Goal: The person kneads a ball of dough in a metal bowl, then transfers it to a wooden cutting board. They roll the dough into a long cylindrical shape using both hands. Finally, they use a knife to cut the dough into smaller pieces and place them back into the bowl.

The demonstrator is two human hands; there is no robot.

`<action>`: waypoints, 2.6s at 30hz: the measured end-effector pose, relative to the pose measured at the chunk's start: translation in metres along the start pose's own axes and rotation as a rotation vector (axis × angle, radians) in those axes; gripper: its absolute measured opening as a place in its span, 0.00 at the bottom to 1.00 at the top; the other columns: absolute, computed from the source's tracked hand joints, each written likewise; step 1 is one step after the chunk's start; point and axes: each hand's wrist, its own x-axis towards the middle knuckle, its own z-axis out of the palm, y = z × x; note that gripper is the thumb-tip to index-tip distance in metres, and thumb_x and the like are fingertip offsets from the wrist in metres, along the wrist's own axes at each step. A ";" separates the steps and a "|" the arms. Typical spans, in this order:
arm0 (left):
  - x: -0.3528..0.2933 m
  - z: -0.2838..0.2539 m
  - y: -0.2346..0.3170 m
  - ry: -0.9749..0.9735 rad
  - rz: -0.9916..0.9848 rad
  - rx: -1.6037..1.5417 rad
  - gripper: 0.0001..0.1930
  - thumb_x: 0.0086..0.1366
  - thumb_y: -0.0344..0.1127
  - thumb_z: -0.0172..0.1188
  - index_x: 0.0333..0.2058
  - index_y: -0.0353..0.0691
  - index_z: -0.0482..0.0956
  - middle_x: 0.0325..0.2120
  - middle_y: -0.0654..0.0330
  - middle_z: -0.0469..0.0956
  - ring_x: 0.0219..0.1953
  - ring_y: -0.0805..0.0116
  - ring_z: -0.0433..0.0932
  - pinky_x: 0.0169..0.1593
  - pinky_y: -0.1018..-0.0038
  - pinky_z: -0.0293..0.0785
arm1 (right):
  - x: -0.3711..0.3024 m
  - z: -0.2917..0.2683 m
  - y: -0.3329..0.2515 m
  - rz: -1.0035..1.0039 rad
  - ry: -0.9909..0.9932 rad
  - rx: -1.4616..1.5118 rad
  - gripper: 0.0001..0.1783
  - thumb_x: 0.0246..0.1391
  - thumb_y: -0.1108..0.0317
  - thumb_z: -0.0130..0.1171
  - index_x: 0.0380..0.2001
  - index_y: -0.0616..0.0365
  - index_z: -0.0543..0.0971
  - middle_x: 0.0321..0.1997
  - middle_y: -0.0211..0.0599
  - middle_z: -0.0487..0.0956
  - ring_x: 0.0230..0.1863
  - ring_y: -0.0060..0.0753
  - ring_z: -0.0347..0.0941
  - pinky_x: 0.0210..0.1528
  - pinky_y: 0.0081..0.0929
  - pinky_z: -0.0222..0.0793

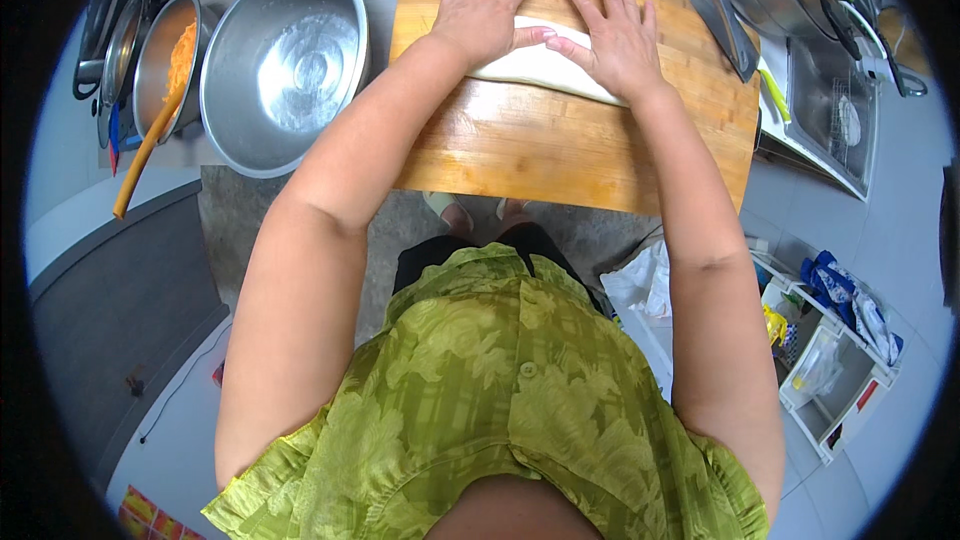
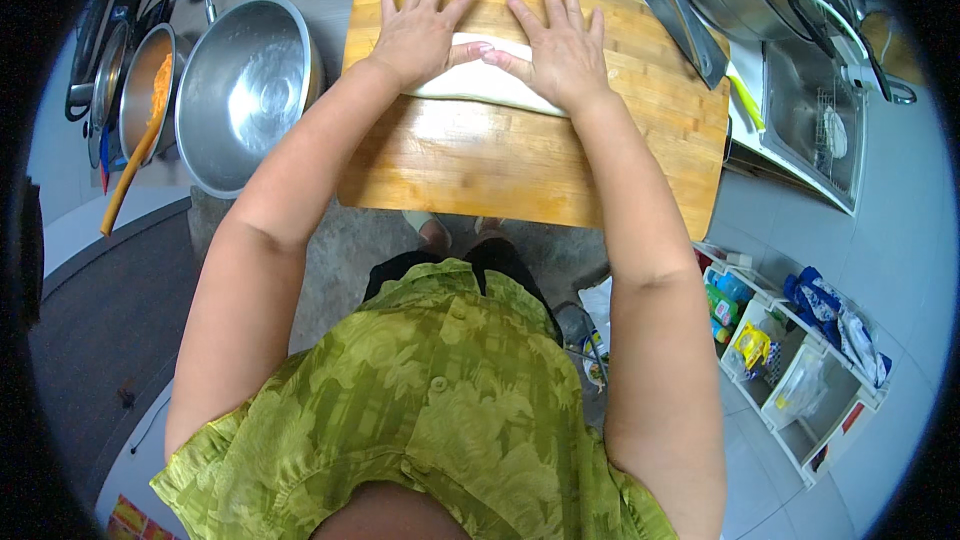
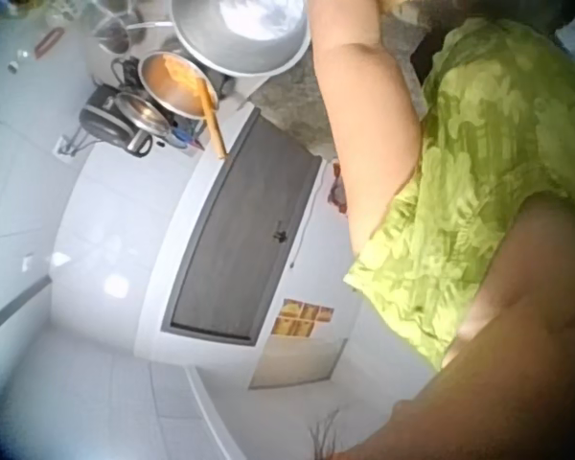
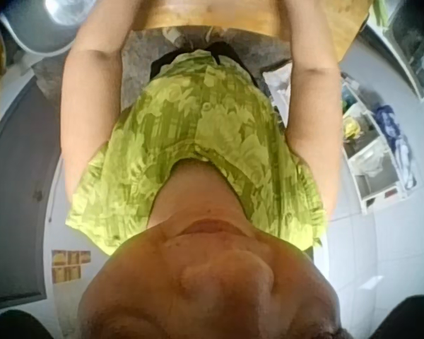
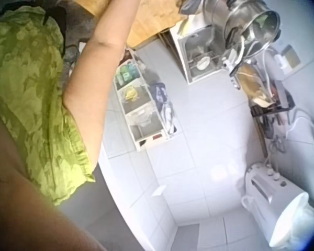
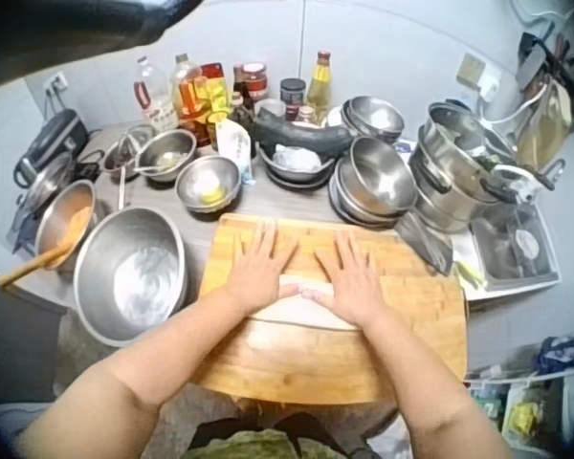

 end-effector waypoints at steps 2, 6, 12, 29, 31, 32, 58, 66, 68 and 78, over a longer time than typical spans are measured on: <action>-0.007 0.005 -0.002 0.000 0.093 -0.012 0.42 0.67 0.73 0.42 0.74 0.62 0.52 0.75 0.47 0.48 0.77 0.44 0.42 0.72 0.35 0.38 | -0.003 0.004 -0.001 -0.076 -0.022 0.051 0.46 0.58 0.22 0.40 0.73 0.33 0.61 0.79 0.47 0.53 0.81 0.52 0.41 0.76 0.63 0.39; -0.059 0.008 0.009 -0.032 0.324 -0.267 0.38 0.69 0.61 0.50 0.73 0.55 0.56 0.70 0.46 0.59 0.72 0.46 0.57 0.72 0.47 0.52 | -0.061 -0.009 -0.032 -0.140 -0.175 0.275 0.42 0.60 0.35 0.52 0.71 0.47 0.65 0.77 0.42 0.58 0.77 0.53 0.49 0.75 0.58 0.47; -0.171 -0.009 0.043 0.038 0.348 -0.256 0.31 0.69 0.46 0.57 0.69 0.59 0.64 0.69 0.49 0.61 0.69 0.49 0.62 0.70 0.46 0.54 | -0.161 -0.043 -0.085 -0.172 -0.139 0.325 0.42 0.54 0.51 0.66 0.69 0.52 0.66 0.76 0.38 0.61 0.75 0.53 0.55 0.73 0.61 0.48; -0.069 -0.001 0.017 -0.003 0.089 -0.196 0.38 0.66 0.67 0.49 0.71 0.58 0.61 0.71 0.53 0.59 0.74 0.51 0.54 0.71 0.33 0.44 | -0.049 -0.009 -0.048 0.082 -0.069 0.165 0.49 0.56 0.22 0.45 0.70 0.43 0.67 0.76 0.55 0.58 0.79 0.55 0.47 0.74 0.66 0.40; -0.051 0.003 0.011 -0.015 0.042 -0.193 0.38 0.68 0.70 0.45 0.71 0.59 0.61 0.72 0.50 0.57 0.75 0.48 0.50 0.72 0.34 0.40 | -0.033 -0.007 -0.036 0.099 -0.058 0.151 0.49 0.56 0.22 0.44 0.70 0.43 0.67 0.77 0.55 0.56 0.79 0.55 0.44 0.74 0.66 0.38; -0.047 0.004 0.008 0.017 0.035 -0.195 0.38 0.68 0.70 0.45 0.71 0.58 0.61 0.72 0.49 0.57 0.75 0.48 0.50 0.72 0.34 0.40 | -0.028 -0.006 -0.031 0.105 -0.052 0.145 0.49 0.57 0.22 0.43 0.71 0.43 0.67 0.77 0.55 0.56 0.80 0.55 0.43 0.75 0.66 0.37; -0.133 -0.038 0.037 -0.022 0.040 -0.640 0.44 0.43 0.35 0.78 0.63 0.49 0.72 0.55 0.58 0.76 0.57 0.55 0.73 0.59 0.59 0.69 | -0.110 -0.040 -0.041 -0.178 -0.125 0.510 0.51 0.37 0.55 0.79 0.65 0.56 0.68 0.61 0.44 0.73 0.61 0.48 0.70 0.63 0.48 0.63; -0.192 -0.020 0.057 0.285 0.081 -0.525 0.38 0.48 0.32 0.71 0.62 0.52 0.74 0.51 0.58 0.76 0.55 0.56 0.74 0.56 0.59 0.70 | -0.152 -0.027 -0.040 -0.334 0.067 0.484 0.48 0.39 0.62 0.76 0.66 0.51 0.68 0.60 0.39 0.73 0.57 0.45 0.72 0.57 0.43 0.68; -0.192 -0.026 0.057 0.251 0.042 -0.538 0.39 0.49 0.33 0.72 0.63 0.53 0.73 0.51 0.57 0.77 0.54 0.54 0.75 0.56 0.59 0.71 | -0.151 -0.027 -0.038 -0.330 0.047 0.540 0.49 0.39 0.62 0.77 0.67 0.50 0.67 0.61 0.40 0.72 0.57 0.45 0.72 0.57 0.44 0.68; -0.158 -0.038 0.033 -0.161 0.005 -0.686 0.41 0.44 0.33 0.77 0.61 0.53 0.75 0.51 0.57 0.80 0.52 0.51 0.79 0.53 0.62 0.77 | -0.136 -0.034 -0.037 -0.148 -0.138 0.585 0.45 0.35 0.57 0.81 0.61 0.50 0.75 0.53 0.37 0.80 0.52 0.46 0.77 0.55 0.40 0.73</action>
